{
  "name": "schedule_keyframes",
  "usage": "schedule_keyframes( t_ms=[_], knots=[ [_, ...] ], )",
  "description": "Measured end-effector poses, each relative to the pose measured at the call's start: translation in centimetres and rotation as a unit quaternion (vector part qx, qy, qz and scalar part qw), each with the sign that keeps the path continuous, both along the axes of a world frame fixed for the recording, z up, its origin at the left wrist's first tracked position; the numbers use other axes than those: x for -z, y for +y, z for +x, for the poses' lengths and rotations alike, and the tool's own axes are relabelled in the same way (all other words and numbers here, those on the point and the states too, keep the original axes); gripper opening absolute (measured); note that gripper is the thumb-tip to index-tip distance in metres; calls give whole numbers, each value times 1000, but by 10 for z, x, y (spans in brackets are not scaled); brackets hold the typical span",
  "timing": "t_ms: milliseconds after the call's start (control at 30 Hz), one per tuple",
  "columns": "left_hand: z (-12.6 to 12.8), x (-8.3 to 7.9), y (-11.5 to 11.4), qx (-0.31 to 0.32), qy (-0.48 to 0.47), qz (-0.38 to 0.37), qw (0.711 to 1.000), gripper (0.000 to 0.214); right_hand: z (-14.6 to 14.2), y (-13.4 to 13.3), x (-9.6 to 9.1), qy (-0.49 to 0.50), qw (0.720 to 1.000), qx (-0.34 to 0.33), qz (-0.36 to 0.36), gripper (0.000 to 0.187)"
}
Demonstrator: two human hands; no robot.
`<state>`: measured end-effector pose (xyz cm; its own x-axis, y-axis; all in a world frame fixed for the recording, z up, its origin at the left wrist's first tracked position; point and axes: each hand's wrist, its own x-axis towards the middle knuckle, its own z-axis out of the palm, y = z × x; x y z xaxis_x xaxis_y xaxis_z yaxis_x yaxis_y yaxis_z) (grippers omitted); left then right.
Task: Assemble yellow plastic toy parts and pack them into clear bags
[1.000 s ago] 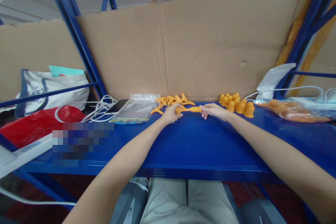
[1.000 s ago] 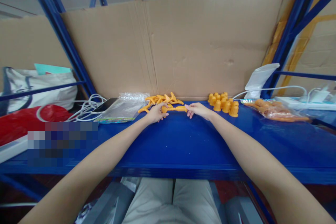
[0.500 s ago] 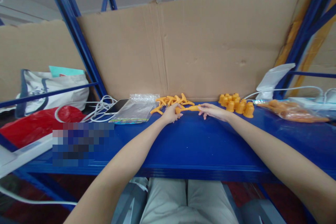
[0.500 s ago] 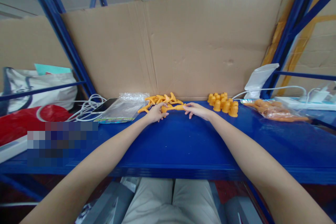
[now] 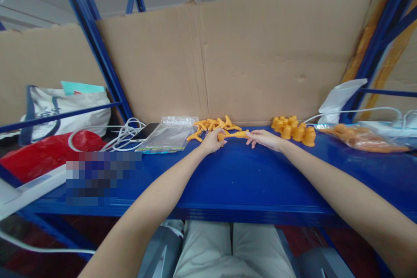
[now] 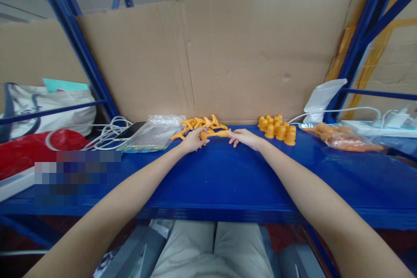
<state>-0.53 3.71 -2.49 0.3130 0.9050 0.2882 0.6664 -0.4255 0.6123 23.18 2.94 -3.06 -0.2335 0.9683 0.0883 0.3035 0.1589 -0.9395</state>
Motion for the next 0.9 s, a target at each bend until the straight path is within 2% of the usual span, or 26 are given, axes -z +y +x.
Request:
schedule_keyframes(
  t_ms=[300,900],
  knots=[
    [0,2,2,-3,10,48,999,23,0,2,2,-8,1000,-3,8,30],
    [1,-1,0,-13,17,63,998,20,1,3,2,-25,999,-7,19,36]
  ],
)
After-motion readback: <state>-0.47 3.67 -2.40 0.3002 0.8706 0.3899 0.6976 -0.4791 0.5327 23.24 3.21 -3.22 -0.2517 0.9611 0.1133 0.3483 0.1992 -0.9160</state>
